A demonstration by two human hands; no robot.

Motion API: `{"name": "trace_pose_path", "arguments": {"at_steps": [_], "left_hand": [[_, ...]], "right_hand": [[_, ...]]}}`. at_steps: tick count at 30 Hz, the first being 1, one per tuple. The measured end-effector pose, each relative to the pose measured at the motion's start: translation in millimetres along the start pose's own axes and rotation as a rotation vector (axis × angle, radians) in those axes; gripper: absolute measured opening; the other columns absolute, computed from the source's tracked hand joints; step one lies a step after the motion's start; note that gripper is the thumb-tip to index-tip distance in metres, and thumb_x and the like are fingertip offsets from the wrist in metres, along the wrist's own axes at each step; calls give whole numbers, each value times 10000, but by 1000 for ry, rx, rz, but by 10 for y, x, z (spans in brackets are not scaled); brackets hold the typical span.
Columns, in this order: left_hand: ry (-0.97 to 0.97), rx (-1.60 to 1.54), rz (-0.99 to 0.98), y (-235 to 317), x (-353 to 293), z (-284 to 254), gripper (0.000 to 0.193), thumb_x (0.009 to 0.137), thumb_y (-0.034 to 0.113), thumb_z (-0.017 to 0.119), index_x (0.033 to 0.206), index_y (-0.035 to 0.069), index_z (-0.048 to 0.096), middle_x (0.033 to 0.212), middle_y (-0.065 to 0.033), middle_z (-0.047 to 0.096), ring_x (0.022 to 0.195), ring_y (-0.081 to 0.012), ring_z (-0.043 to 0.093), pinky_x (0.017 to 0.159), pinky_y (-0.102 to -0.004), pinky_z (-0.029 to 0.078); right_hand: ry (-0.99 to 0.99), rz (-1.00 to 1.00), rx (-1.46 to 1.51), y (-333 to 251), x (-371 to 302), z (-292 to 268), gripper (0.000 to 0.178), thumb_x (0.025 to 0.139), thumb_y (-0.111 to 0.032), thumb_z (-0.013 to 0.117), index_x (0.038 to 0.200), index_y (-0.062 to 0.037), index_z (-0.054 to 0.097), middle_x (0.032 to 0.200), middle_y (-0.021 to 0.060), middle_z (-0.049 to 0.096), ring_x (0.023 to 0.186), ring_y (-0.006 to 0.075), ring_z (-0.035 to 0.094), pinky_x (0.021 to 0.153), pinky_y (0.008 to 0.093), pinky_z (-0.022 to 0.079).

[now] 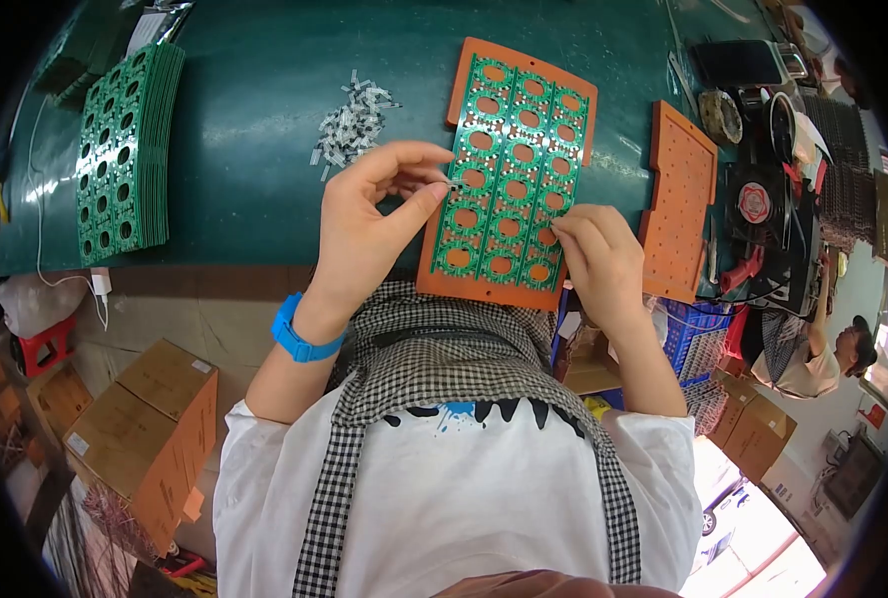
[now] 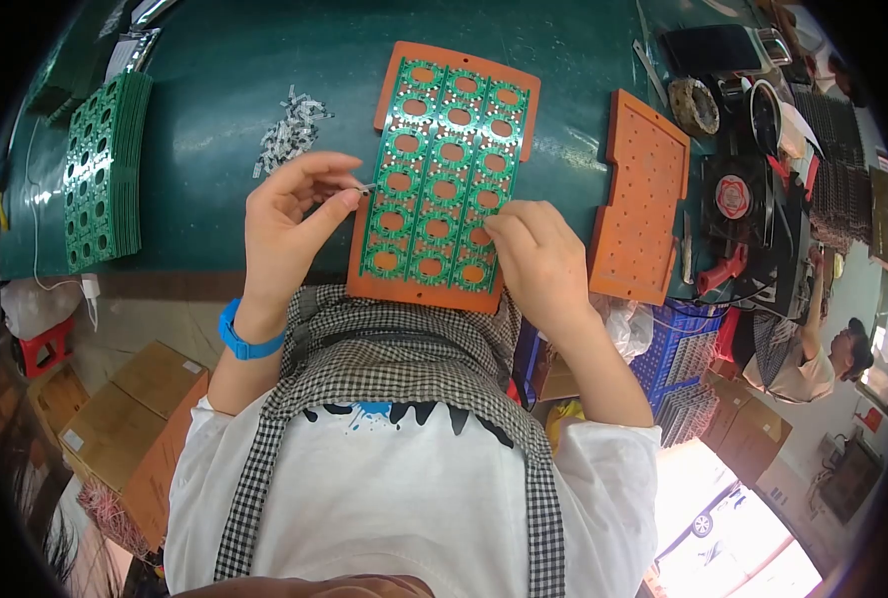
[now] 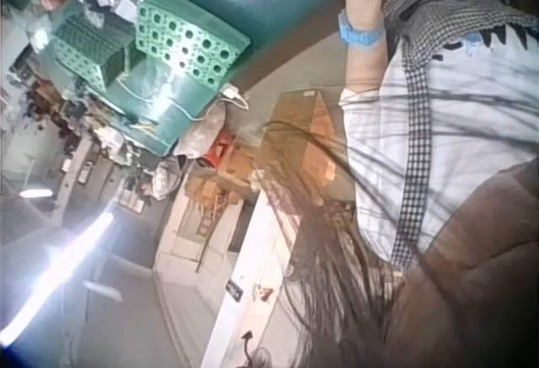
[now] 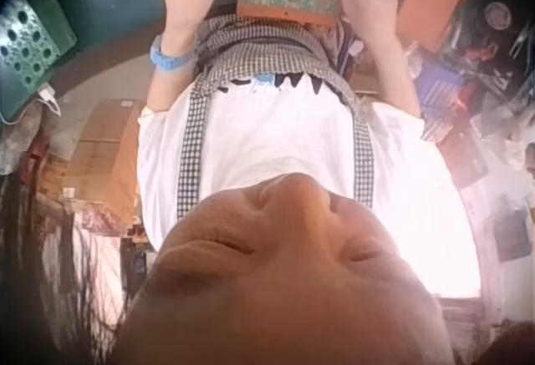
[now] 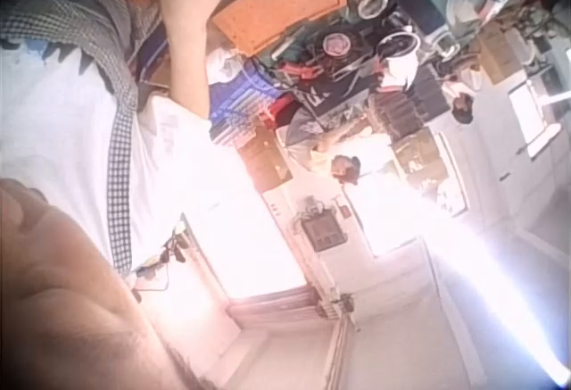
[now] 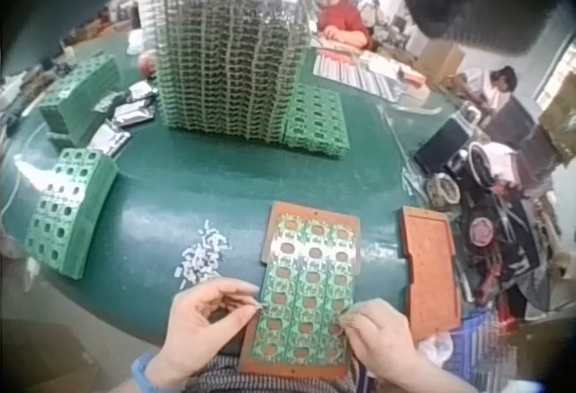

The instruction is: The person places small electronic components onto green PCB strips by hand, then organizes stacks of the PCB strips on a factory workbench.

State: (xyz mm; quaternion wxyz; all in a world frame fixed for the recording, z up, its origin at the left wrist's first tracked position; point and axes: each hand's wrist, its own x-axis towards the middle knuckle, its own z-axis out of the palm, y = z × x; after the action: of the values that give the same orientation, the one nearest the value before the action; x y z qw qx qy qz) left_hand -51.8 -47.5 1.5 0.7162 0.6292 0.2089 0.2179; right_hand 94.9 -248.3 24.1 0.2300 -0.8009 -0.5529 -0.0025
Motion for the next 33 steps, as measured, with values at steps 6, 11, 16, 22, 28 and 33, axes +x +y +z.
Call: {"name": "trace_pose_path", "arguments": {"at_steps": [6, 11, 16, 22, 28, 33], "left_hand": [[-87, -186, -99, 50, -27, 69, 244, 835, -20, 652, 1077, -20, 631, 937, -69, 670, 857, -114, 642, 771, -228, 513], [-140, -269, -154, 51, -45, 113, 279, 834, -20, 656, 1108, -27, 605, 933, -92, 669, 836, -110, 645, 762, -210, 518], [-202, -329, -203, 83, -84, 212, 286, 832, -31, 648, 1115, -17, 607, 934, -97, 672, 842, -101, 642, 747, -209, 514], [-186, -155, -44, 145, -192, 324, 284, 838, -43, 624, 1118, -2, 616, 996, -78, 674, 874, -114, 646, 749, -236, 516], [-151, 102, 60, 238, -112, 167, 199, 832, -31, 616, 1023, 5, 658, 898, -93, 664, 847, -148, 646, 710, -269, 508], [277, 719, 415, 78, 249, -282, 168, 842, -10, 588, 984, 22, 670, 862, -122, 629, 724, -269, 602, 637, -325, 472]], "right_hand": [[22, 12, 53, 25, -51, -41, 133, 741, -15, 687, 863, -24, 635, 892, 77, 625, 798, 263, 617, 672, 347, 512], [31, 16, 3, -39, -47, -19, 146, 735, -28, 699, 868, -23, 638, 896, 81, 626, 812, 270, 619, 683, 345, 512], [125, 50, 217, -343, 111, -91, 149, 753, -37, 721, 881, -15, 648, 886, 79, 628, 797, 233, 621, 659, 313, 496], [27, 286, 702, -408, 119, 23, 116, 788, -29, 718, 889, -2, 669, 868, 74, 644, 749, 135, 601, 635, 255, 479], [88, 429, 940, -344, 97, -7, 77, 832, -22, 682, 891, 24, 665, 880, 56, 646, 758, 107, 596, 671, 239, 483], [35, 525, 821, -118, -31, -30, 80, 869, -18, 630, 910, 46, 656, 903, 69, 649, 799, 118, 627, 723, 242, 503]]}}
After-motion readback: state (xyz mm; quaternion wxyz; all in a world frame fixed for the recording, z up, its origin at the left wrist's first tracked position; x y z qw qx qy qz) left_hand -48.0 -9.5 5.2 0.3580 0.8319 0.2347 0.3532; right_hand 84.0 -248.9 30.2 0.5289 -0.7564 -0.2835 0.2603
